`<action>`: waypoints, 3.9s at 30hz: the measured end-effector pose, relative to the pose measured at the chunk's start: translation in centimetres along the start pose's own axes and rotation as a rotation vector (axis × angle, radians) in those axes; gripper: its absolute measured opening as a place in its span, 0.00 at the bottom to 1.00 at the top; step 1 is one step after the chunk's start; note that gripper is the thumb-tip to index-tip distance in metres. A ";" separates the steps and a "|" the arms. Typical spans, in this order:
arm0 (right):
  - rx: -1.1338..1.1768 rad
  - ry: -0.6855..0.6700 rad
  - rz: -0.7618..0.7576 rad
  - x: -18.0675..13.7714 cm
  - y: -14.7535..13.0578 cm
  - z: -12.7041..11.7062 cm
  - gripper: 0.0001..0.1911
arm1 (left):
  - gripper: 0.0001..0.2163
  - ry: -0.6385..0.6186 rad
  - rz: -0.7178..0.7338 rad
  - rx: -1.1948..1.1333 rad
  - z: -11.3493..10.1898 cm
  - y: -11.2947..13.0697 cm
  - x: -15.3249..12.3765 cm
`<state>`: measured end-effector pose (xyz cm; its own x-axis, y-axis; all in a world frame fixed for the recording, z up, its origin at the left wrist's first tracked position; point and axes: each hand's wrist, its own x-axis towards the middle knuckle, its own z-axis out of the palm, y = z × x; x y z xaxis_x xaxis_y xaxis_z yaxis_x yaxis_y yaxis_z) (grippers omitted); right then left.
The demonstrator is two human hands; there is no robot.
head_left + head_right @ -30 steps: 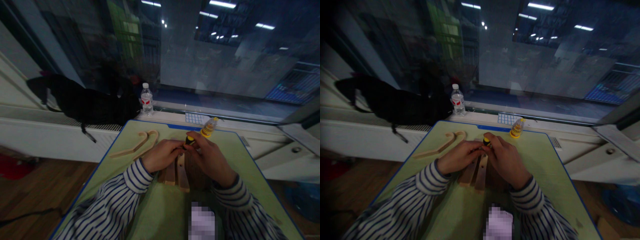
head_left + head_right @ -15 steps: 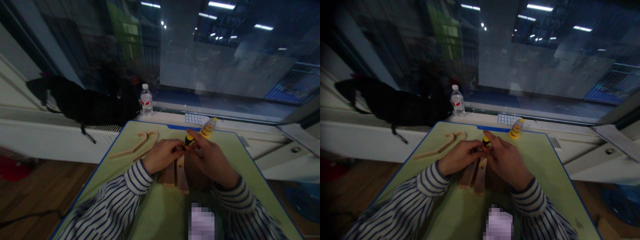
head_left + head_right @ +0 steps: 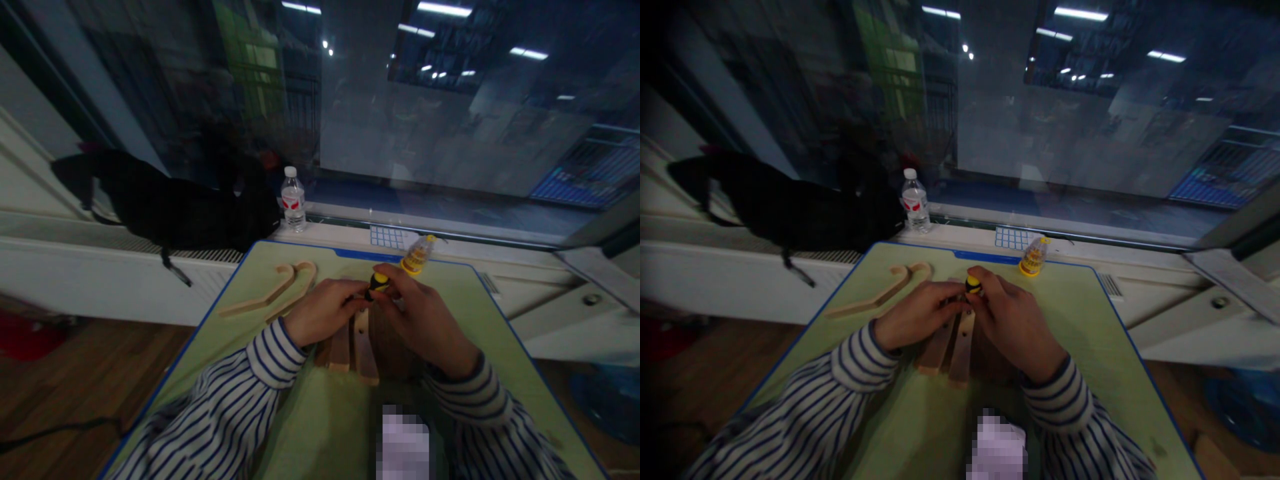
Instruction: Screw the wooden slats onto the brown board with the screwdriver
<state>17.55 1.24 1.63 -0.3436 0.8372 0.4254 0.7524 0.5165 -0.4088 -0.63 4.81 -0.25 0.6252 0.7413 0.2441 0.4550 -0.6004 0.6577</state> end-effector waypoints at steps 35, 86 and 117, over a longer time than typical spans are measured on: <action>-0.039 -0.019 0.012 -0.1 0.1 -0.4 0.17 | 0.08 -0.005 0.002 0.036 0.4 -0.1 0.1; -0.001 -0.006 -0.003 -0.1 0.2 -0.5 0.15 | 0.09 0.035 -0.063 0.041 0.3 -0.3 0.1; 0.041 0.002 0.030 -0.1 0.2 -0.7 0.12 | 0.10 -0.019 0.007 0.025 0.1 -0.4 0.1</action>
<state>18.15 1.16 2.10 -0.3200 0.8522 0.4140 0.7389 0.4980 -0.4540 -0.72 5.07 -0.53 0.6403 0.7315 0.2344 0.4665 -0.6127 0.6379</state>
